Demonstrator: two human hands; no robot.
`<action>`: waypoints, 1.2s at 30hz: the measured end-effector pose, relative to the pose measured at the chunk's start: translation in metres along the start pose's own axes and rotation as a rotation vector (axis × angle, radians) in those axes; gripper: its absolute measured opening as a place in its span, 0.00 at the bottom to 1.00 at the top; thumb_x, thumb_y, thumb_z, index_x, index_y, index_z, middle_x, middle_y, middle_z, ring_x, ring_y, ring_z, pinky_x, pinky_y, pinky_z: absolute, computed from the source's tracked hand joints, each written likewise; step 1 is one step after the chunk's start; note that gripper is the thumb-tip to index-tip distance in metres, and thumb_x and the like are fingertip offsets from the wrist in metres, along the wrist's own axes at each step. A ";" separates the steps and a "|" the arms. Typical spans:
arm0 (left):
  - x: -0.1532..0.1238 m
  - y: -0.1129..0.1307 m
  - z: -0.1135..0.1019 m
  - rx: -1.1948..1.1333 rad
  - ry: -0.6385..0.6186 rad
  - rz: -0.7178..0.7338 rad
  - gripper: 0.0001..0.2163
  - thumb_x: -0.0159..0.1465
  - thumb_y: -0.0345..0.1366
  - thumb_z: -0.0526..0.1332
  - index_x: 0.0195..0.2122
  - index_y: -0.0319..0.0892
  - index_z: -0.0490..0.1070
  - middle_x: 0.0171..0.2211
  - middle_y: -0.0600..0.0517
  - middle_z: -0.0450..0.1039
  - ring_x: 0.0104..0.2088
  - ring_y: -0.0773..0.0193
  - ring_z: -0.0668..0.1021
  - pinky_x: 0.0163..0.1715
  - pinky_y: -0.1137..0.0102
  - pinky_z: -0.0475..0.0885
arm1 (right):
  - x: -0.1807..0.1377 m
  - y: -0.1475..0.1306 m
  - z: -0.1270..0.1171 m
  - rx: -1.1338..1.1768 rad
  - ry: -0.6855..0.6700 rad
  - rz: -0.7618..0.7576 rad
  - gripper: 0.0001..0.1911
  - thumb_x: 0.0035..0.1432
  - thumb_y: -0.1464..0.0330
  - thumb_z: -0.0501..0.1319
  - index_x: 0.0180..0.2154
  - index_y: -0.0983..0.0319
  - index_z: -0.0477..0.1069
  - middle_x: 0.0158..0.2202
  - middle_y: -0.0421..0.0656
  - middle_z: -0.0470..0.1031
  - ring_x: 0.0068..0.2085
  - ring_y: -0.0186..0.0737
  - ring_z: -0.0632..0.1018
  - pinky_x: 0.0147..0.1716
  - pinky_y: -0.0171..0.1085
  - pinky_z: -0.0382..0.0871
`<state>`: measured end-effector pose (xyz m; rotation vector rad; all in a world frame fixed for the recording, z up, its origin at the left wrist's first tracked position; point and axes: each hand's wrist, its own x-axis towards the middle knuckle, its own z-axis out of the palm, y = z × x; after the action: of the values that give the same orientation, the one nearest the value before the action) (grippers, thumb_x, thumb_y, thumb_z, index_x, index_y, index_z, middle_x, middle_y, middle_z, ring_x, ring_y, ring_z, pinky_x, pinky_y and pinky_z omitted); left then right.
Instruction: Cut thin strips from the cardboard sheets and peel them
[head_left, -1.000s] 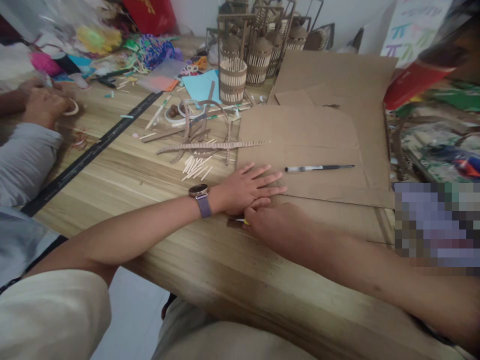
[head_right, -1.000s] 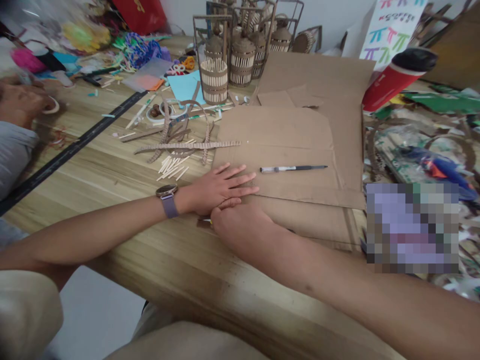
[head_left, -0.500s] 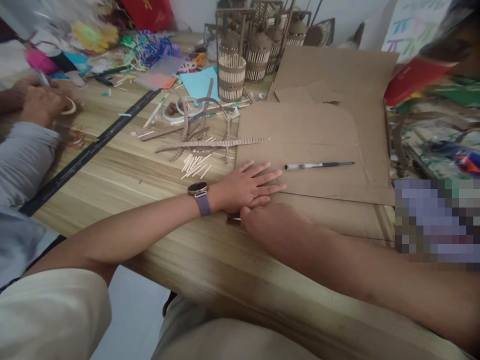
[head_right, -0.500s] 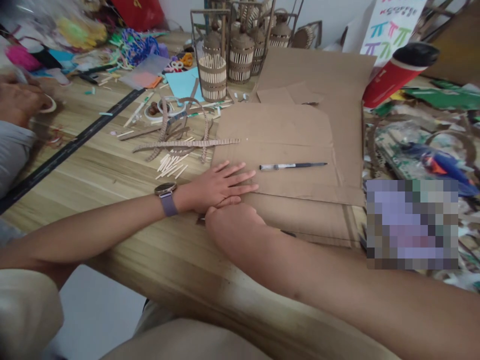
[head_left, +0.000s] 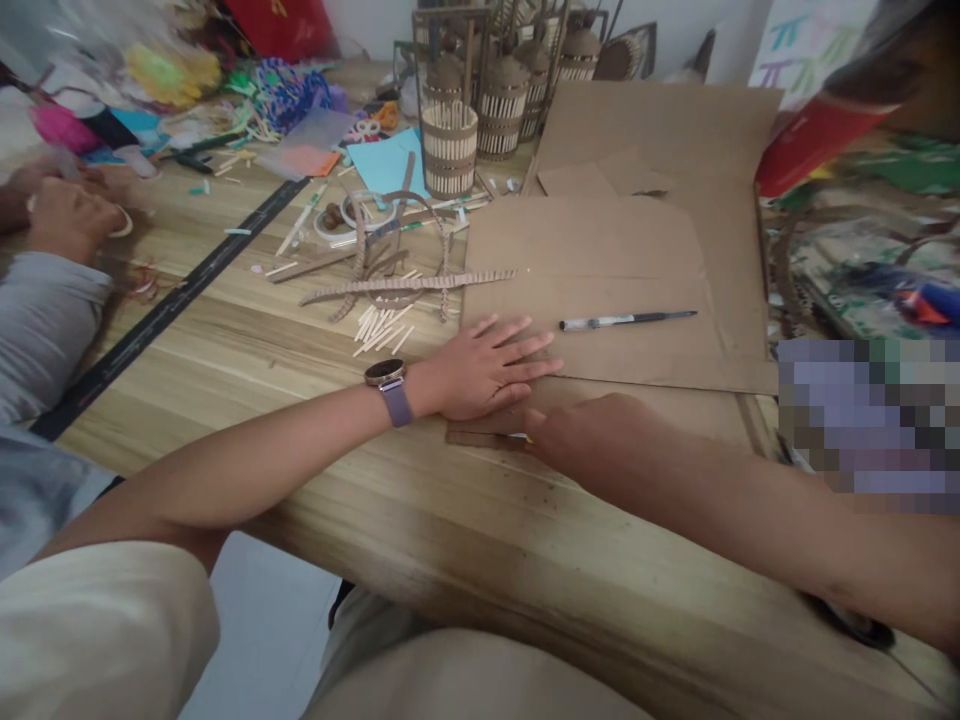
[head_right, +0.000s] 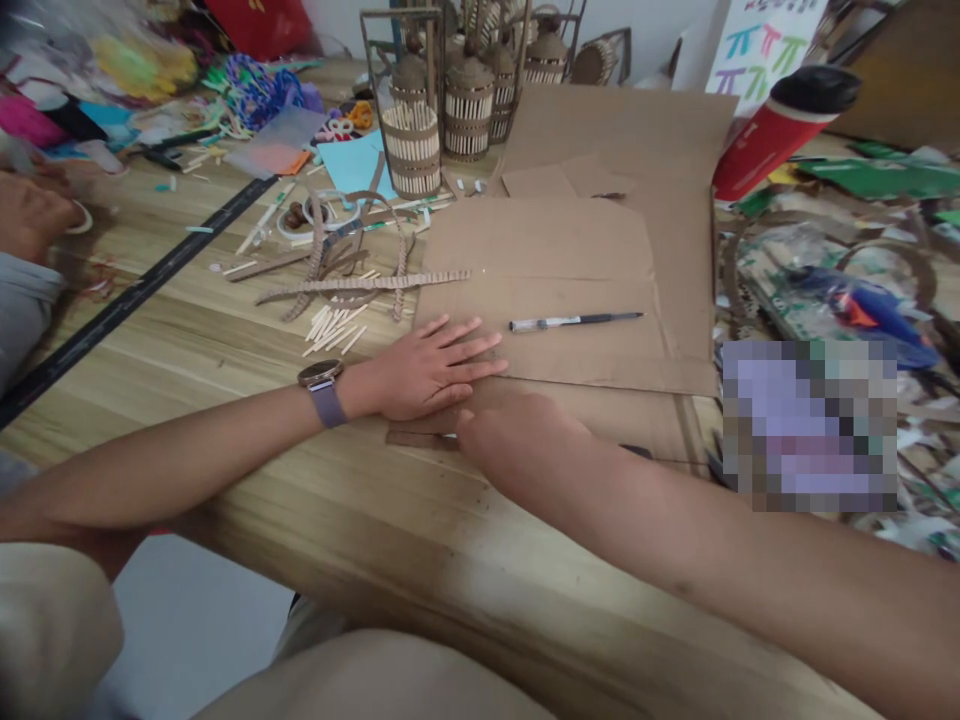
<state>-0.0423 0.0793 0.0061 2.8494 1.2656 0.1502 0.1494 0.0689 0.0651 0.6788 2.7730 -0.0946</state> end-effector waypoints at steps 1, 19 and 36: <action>0.000 0.000 0.000 -0.002 -0.002 -0.002 0.23 0.73 0.45 0.44 0.68 0.50 0.52 0.70 0.49 0.47 0.69 0.47 0.52 0.63 0.46 0.49 | -0.002 0.001 0.000 -0.055 -0.049 -0.005 0.14 0.51 0.84 0.59 0.35 0.63 0.76 0.23 0.43 0.79 0.24 0.42 0.78 0.19 0.33 0.59; 0.000 0.000 0.000 0.002 0.015 0.000 0.23 0.73 0.45 0.43 0.67 0.50 0.53 0.70 0.50 0.49 0.68 0.47 0.52 0.63 0.46 0.50 | -0.022 0.037 0.006 -0.146 -0.124 -0.034 0.09 0.61 0.74 0.56 0.38 0.59 0.74 0.26 0.40 0.80 0.26 0.39 0.79 0.19 0.37 0.47; -0.007 0.011 -0.010 0.177 0.252 0.130 0.20 0.72 0.43 0.48 0.57 0.38 0.68 0.65 0.41 0.58 0.66 0.48 0.59 0.64 0.49 0.54 | -0.063 0.064 0.041 -0.249 0.328 -0.048 0.20 0.66 0.58 0.56 0.54 0.62 0.69 0.45 0.50 0.76 0.42 0.47 0.75 0.39 0.43 0.68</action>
<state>-0.0399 0.0671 0.0159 3.1479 1.1839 0.4335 0.2435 0.0927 0.0448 0.6086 3.0359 0.3797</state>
